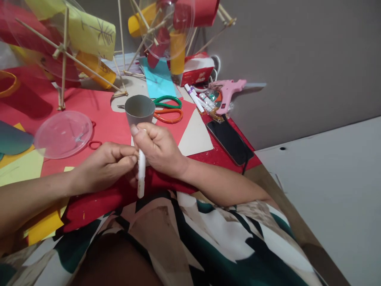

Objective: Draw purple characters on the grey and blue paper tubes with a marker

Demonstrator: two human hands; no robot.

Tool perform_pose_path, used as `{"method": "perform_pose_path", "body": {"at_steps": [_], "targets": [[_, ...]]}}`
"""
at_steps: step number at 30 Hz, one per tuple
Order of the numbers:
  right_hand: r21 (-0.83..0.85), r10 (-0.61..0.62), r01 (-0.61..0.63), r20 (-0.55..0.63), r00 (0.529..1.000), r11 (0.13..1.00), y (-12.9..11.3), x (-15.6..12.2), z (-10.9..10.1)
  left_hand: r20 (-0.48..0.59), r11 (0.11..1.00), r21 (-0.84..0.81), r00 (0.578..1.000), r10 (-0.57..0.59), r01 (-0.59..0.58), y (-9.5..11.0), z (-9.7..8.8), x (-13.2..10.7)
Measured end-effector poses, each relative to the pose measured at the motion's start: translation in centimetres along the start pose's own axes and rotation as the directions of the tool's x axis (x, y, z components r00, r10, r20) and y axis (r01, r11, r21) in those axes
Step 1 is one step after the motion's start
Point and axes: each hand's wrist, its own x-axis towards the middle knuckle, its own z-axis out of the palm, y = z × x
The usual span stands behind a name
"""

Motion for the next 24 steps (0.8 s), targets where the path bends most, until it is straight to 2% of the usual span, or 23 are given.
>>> {"method": "perform_pose_path", "body": {"at_steps": [5,11,15,20,24], "targets": [[0.079,-0.068,0.068,-0.009,0.998,0.995,0.24,0.55,-0.44,0.047,0.977,-0.202,0.997,-0.062,0.07,0.39,-0.13,0.07],[0.086,-0.078,0.077,0.006,0.997,0.993,0.37,0.5,-0.51,0.106,0.975,-0.213,0.993,-0.042,0.064,0.29,-0.29,0.07],[0.082,-0.07,0.07,-0.002,0.998,0.994,0.28,0.23,-0.37,0.111,0.989,-0.148,0.994,-0.007,0.023,0.17,-0.14,-0.04],[0.038,-0.058,0.059,-0.033,0.998,0.998,0.31,0.2,-0.14,-0.002,0.996,0.052,0.997,0.074,-0.074,-0.07,0.3,-0.14],[-0.011,-0.079,0.078,-0.067,0.995,0.997,0.61,0.41,-0.07,-0.053,0.99,0.101,0.994,0.1,-0.094,-0.31,0.49,-0.09]]}}
